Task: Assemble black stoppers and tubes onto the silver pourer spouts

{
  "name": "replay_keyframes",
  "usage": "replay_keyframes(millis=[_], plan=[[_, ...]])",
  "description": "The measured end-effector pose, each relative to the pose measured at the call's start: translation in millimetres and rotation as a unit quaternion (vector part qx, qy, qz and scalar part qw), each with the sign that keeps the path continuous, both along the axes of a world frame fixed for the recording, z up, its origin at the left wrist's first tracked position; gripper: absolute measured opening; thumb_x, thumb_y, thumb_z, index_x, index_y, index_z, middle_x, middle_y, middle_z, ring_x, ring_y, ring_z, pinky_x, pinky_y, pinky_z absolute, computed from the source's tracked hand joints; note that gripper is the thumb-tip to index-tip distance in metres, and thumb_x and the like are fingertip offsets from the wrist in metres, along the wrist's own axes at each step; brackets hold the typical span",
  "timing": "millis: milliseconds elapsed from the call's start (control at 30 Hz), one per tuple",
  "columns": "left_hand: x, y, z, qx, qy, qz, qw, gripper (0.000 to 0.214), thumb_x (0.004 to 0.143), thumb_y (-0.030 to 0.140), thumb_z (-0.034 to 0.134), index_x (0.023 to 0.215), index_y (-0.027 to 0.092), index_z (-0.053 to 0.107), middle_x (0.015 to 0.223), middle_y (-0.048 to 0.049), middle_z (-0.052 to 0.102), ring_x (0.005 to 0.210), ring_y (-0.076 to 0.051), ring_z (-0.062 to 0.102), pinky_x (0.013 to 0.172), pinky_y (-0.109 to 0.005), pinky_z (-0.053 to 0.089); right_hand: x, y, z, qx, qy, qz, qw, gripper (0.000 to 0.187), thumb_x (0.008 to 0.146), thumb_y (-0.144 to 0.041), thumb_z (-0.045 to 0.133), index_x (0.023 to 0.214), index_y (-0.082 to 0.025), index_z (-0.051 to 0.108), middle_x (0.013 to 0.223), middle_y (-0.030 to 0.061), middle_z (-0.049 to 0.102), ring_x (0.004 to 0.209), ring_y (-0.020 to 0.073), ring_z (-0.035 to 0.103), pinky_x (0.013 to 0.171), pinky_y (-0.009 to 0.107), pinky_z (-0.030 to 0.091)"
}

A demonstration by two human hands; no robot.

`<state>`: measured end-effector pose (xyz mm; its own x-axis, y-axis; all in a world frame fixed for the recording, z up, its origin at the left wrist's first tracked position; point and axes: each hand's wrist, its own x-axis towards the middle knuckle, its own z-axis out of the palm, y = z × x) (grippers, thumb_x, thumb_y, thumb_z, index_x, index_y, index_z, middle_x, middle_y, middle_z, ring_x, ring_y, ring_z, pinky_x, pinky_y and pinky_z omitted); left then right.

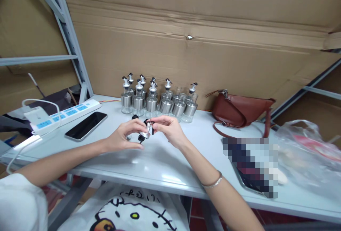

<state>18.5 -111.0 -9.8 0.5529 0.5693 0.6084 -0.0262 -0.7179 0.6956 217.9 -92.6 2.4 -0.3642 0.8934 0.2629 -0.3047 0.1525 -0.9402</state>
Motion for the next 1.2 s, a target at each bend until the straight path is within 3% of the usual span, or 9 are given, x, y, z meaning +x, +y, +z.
replay_keyframes(millis=[100, 200, 333, 433, 600, 867, 1200], plan=[[4.1, -0.4, -1.5, -0.133, -0.036, -0.006, 0.99, 0.031, 0.069, 0.035, 0.074, 0.093, 0.018, 0.065, 0.1, -0.0057, 0.056, 0.095, -0.018, 0.058, 0.082, -0.03, 0.049, -0.7, 3.0, -2.4, 0.012, -0.022, -0.044, 0.999, 0.024, 0.052, -0.031, 0.085, 0.072, -0.022, 0.075, 0.071, 0.0012, 0.072, 0.055, 0.01, 0.062, 0.055, 0.024, 0.053], [7.5, 2.3, -1.8, -0.226, -0.074, 0.047, 0.97, 0.022, 0.077, 0.036, 0.065, 0.075, 0.015, 0.057, 0.085, -0.0019, 0.057, 0.083, -0.014, 0.059, 0.079, -0.028, 0.047, -1.4, 3.8, -5.0, 0.052, -0.065, -0.056, 0.995, 0.022, 0.054, -0.03, 0.083, 0.073, -0.022, 0.075, 0.072, 0.0005, 0.07, 0.057, 0.0102, 0.062, 0.058, 0.025, 0.054], [7.8, 6.2, -2.5, -0.292, -0.091, 0.083, 0.949, 0.035, 0.068, 0.03, 0.074, 0.088, 0.019, 0.048, 0.08, 0.0018, 0.061, 0.076, -0.013, 0.06, 0.073, -0.026, 0.045, -2.1, 2.0, -7.3, 0.094, -0.101, -0.076, 0.988, 0.021, 0.059, -0.03, 0.08, 0.078, -0.022, 0.076, 0.077, 0.0016, 0.07, 0.065, 0.0125, 0.065, 0.066, 0.027, 0.056], [7.3, 6.5, -3.0, -0.288, -0.064, 0.095, 0.951, 0.032, 0.071, 0.031, 0.07, 0.092, 0.018, 0.05, 0.08, 0.0003, 0.063, 0.075, -0.013, 0.06, 0.071, -0.026, 0.044, -2.6, 0.7, -9.0, 0.105, -0.108, -0.099, 0.984, 0.023, 0.061, -0.03, 0.079, 0.083, -0.022, 0.075, 0.079, 0.0023, 0.071, 0.071, 0.0146, 0.067, 0.073, 0.03, 0.057], [7.4, 4.9, -1.7, -0.242, -0.031, 0.11, 0.964, 0.024, 0.073, 0.032, 0.067, 0.086, 0.017, 0.054, 0.082, -0.0009, 0.063, 0.073, -0.013, 0.06, 0.066, -0.025, 0.043, -4.5, 0.5, -12.7, 0.144, -0.114, -0.122, 0.975, 0.018, 0.063, -0.031, 0.078, 0.077, -0.021, 0.075, 0.081, 0.0047, 0.071, 0.072, 0.0159, 0.066, 0.07, 0.03, 0.057], [6.2, 1.5, -0.5, -0.223, -0.028, 0.11, 0.968, 0.035, 0.075, 0.03, 0.066, 0.104, 0.021, 0.049, 0.073, 0.0022, 0.061, 0.069, -0.013, 0.06, 0.064, -0.025, 0.043, -5.4, -2.2, -11.7, 0.181, -0.149, -0.11, 0.966, 0.019, 0.066, -0.035, 0.076, 0.079, -0.021, 0.075, 0.081, 0.0056, 0.07, 0.064, 0.0139, 0.062, 0.065, 0.03, 0.055], [4.9, 1.0, -0.9, -0.212, -0.009, 0.1, 0.972, 0.03, 0.078, 0.028, 0.063, 0.105, 0.02, 0.056, 0.074, 0.0016, 0.063, 0.069, -0.013, 0.061, 0.067, -0.025, 0.045, -5.7, -6.0, -9.4, 0.192, -0.186, -0.117, 0.957, 0.019, 0.068, -0.036, 0.074, 0.078, -0.02, 0.074, 0.081, 0.0062, 0.071, 0.07, 0.0169, 0.064, 0.068, 0.032, 0.054]])
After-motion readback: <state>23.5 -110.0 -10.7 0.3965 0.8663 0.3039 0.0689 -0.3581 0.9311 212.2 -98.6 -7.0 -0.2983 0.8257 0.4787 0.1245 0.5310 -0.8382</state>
